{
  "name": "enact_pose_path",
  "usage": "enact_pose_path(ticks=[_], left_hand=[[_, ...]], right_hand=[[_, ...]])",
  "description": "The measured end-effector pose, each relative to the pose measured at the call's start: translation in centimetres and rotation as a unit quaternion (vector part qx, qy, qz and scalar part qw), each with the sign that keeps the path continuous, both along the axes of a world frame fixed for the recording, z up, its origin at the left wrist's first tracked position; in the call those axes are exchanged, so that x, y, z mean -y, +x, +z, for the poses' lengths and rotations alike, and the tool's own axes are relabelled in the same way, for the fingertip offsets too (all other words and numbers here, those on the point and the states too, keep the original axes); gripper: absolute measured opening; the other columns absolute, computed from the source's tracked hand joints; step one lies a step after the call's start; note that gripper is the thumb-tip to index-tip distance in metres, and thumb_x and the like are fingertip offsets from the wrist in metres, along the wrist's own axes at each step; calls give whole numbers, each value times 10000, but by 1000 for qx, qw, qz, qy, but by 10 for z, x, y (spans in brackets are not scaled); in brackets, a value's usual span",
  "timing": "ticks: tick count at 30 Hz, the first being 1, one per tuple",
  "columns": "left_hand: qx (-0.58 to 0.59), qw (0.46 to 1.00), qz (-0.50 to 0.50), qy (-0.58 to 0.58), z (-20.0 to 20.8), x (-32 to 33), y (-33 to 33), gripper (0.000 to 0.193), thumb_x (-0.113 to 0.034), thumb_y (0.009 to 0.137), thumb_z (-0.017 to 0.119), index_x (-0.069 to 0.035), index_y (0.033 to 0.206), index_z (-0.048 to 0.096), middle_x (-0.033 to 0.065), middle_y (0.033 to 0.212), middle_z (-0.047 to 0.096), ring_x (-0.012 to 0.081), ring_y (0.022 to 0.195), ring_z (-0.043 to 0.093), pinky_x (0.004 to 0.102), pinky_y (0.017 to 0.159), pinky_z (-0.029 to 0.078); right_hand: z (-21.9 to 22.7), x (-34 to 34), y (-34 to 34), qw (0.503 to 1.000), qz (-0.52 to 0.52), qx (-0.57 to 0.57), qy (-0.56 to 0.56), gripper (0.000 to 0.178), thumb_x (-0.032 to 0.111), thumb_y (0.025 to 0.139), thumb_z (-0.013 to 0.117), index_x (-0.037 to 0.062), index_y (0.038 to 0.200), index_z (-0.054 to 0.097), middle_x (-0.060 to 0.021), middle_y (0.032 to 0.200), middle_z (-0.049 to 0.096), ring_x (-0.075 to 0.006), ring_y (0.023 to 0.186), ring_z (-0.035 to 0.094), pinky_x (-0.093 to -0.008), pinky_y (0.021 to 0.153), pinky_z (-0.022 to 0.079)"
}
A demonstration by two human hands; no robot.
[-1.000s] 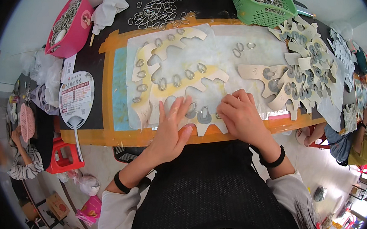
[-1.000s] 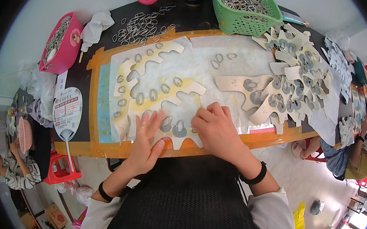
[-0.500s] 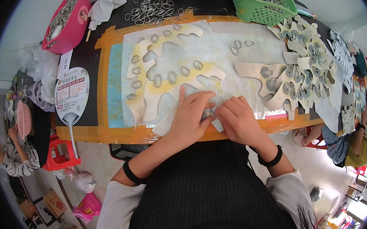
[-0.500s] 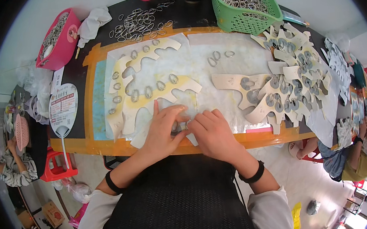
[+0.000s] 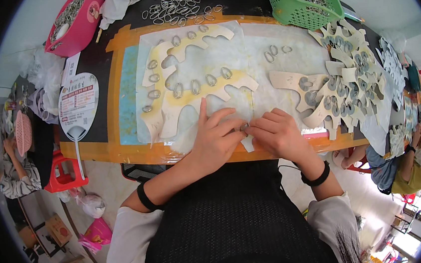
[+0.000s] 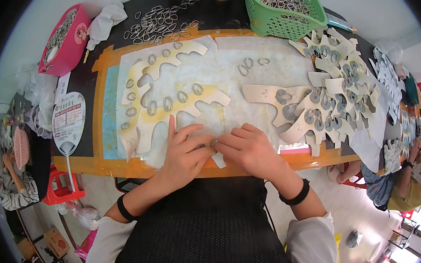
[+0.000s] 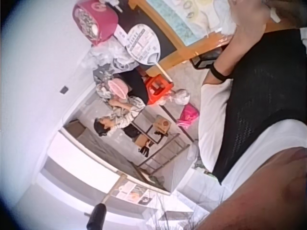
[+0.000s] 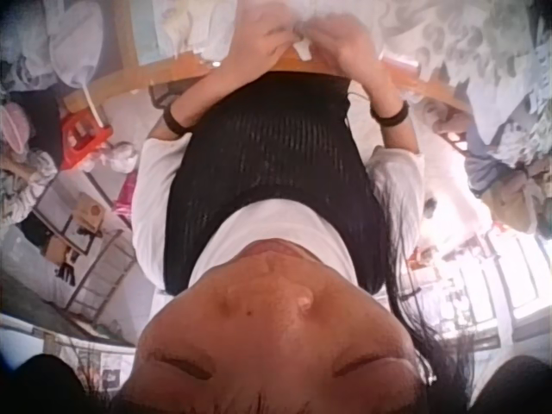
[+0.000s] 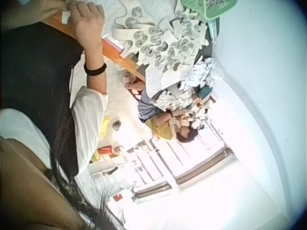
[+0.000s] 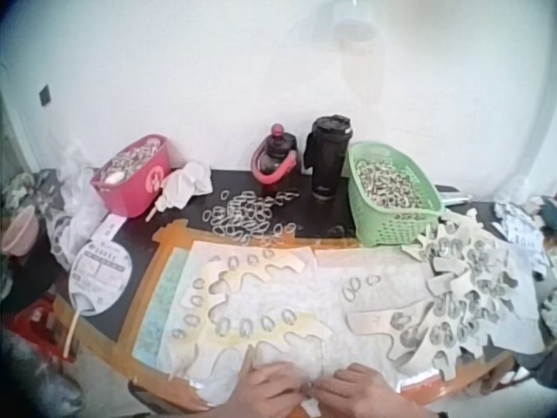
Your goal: Manually attaching metal eyelets or components to shoe upper leather pieces at a workstation.
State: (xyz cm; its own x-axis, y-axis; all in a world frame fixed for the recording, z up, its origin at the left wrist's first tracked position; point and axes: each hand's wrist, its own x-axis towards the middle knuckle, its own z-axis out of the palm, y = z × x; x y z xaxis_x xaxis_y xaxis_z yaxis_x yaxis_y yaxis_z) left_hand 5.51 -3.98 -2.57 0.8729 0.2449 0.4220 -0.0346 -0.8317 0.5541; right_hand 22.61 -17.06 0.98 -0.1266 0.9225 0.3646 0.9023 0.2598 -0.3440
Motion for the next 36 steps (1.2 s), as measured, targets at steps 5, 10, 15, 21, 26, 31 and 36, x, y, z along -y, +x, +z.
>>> enact_pose_path(ticks=[5,10,15,21,26,31,36], left_hand=[[-12,1000,-5,-9,-1,-2,0,68,-84,753,732,-103,817,722,-37,968,674,230,1150,542,638,1140,77],[-6,1000,-9,20,1,0,0,106,-92,761,724,-104,866,733,-33,976,666,235,1143,543,651,1133,72],[-25,999,-8,46,8,2,-3,148,-96,750,718,-110,896,741,-24,991,655,249,1134,544,659,1128,73],[-35,999,-14,33,20,2,-3,159,-71,747,700,-94,901,735,-4,989,659,259,1125,549,665,1123,65],[-79,996,-34,-4,20,-7,6,107,-56,743,693,-79,844,669,39,998,583,285,1159,516,682,1103,93],[-121,991,-50,8,31,-16,18,125,-70,743,704,-62,833,618,88,1052,506,296,1191,487,725,1062,122],[-43,984,-78,156,20,-16,16,114,-70,749,713,-46,795,611,75,1109,528,280,1193,497,759,1042,135]], right_hand=[[-7,12,1,998,4,24,59,269,93,657,726,30,906,648,-39,915,611,-163,759,583,-305,627,450],[-9,14,-1,997,2,50,66,265,104,662,724,25,903,649,-42,924,607,-165,773,580,-303,622,451],[0,12,-2,999,5,28,40,232,73,664,706,2,878,651,-60,939,613,-186,794,579,-317,641,455],[-10,12,-6,997,19,-3,77,210,48,641,671,-23,835,634,-114,1001,643,-220,797,580,-337,692,462],[-12,13,-6,997,43,-17,62,272,72,614,664,-9,868,613,-112,986,643,-224,799,580,-335,730,463],[-12,12,-6,998,48,16,43,407,96,624,661,13,1018,604,-97,960,636,-214,830,574,-326,736,441],[-13,19,-23,998,-43,-49,5,463,103,684,657,40,1140,606,-83,1009,641,-218,867,569,-347,775,422]])
